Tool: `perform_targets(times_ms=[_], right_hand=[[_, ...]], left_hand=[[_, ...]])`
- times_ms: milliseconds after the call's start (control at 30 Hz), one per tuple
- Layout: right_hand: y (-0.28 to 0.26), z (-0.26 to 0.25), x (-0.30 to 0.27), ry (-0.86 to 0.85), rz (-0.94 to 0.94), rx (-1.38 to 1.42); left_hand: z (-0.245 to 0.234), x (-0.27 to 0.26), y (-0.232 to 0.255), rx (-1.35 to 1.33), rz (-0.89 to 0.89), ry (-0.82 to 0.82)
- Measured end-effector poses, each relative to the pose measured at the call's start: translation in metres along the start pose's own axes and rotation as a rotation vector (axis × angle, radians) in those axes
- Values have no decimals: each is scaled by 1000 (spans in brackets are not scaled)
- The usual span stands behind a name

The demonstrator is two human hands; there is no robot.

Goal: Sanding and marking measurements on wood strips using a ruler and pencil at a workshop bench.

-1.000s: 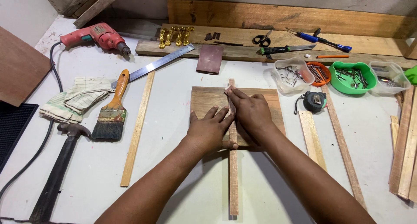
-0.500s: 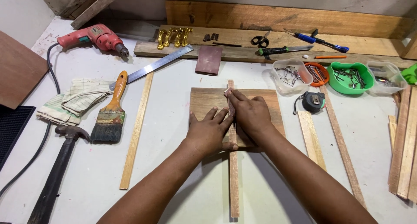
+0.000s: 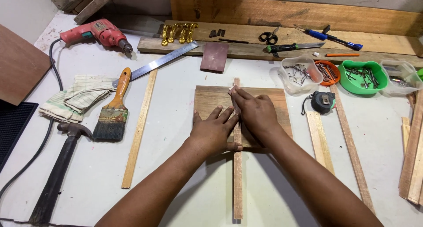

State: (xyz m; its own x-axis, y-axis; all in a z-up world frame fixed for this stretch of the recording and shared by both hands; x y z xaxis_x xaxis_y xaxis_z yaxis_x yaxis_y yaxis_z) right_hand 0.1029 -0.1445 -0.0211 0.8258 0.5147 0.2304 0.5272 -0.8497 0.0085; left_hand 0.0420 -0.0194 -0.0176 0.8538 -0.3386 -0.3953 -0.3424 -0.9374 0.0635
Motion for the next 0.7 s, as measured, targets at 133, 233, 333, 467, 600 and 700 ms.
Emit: perform_targets(times_ms=[133, 233, 333, 467, 600, 700], right_hand=[[-9, -3, -35, 38, -5, 81], [-8, 4, -39, -20, 19, 82], [-11, -3, -33, 48, 30, 56], [-7, -10, -4, -10, 3, -14], [22, 19, 28, 80, 38, -56], [31, 35, 39, 7, 69, -97]], left_hand=[[3, 0, 2, 16, 2, -9], [-1, -1, 2, 21, -3, 5], [5, -2, 1, 12, -18, -25], [1, 0, 0, 3, -6, 2], [3, 1, 0, 6, -1, -14], [5, 1, -1, -17, 16, 11]])
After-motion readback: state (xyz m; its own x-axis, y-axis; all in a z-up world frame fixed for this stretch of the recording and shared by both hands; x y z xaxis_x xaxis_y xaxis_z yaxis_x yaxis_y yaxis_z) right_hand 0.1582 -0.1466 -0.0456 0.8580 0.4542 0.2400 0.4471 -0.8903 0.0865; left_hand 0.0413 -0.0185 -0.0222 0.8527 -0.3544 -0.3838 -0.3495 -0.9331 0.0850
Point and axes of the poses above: each hand's wrist, its own x-axis towards the middle knuckle, its own z-axis out of the palm, y = z × x, the point moved 5 cm from there along x, towards the middle knuckle, and after that the axes turned 3 degrees about -z, right-handed, at the moved point
